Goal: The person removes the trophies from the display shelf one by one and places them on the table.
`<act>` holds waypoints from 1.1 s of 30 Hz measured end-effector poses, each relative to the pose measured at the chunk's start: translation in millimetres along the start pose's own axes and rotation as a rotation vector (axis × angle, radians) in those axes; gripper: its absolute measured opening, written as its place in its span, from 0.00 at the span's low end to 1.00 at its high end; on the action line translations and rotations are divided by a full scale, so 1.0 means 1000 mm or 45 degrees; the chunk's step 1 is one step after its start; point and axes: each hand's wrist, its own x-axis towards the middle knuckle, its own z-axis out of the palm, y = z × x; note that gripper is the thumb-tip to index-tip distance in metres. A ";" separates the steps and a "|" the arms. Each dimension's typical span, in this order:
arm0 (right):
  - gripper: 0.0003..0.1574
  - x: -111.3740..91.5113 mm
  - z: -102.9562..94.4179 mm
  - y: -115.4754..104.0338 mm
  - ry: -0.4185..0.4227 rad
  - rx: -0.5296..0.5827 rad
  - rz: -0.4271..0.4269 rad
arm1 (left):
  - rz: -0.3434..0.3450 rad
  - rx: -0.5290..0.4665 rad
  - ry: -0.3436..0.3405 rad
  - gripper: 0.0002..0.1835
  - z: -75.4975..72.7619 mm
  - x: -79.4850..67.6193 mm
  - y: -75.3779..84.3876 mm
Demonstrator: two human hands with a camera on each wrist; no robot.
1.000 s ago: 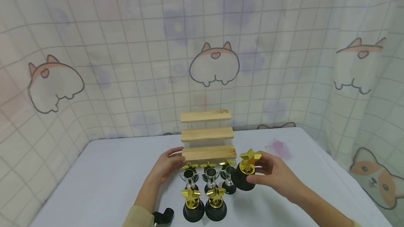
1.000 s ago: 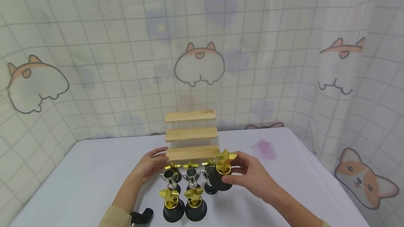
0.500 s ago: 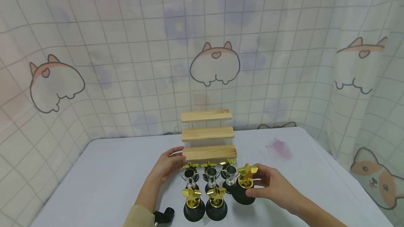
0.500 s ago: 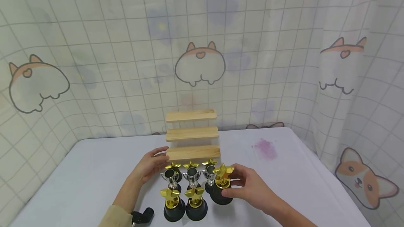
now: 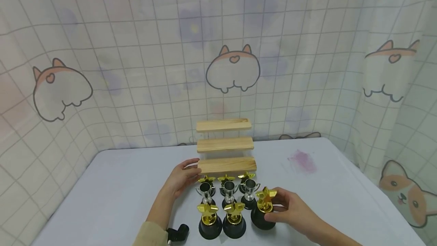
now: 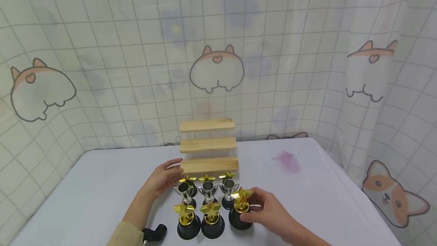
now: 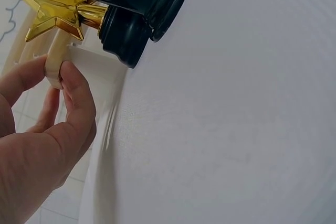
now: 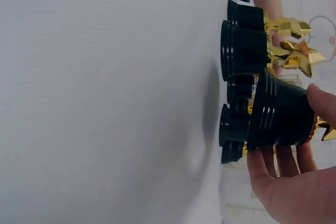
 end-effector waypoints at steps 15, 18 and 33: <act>0.35 0.007 0.012 0.015 0.036 -0.068 0.140 | 0.012 -0.001 0.006 0.28 -0.001 -0.001 0.001; 0.34 0.010 0.014 0.017 0.053 -0.104 0.159 | 0.008 0.001 0.012 0.27 -0.001 -0.002 0.001; 0.34 0.011 0.018 0.026 0.024 -0.115 0.060 | 0.029 0.090 -0.004 0.27 -0.006 -0.008 -0.001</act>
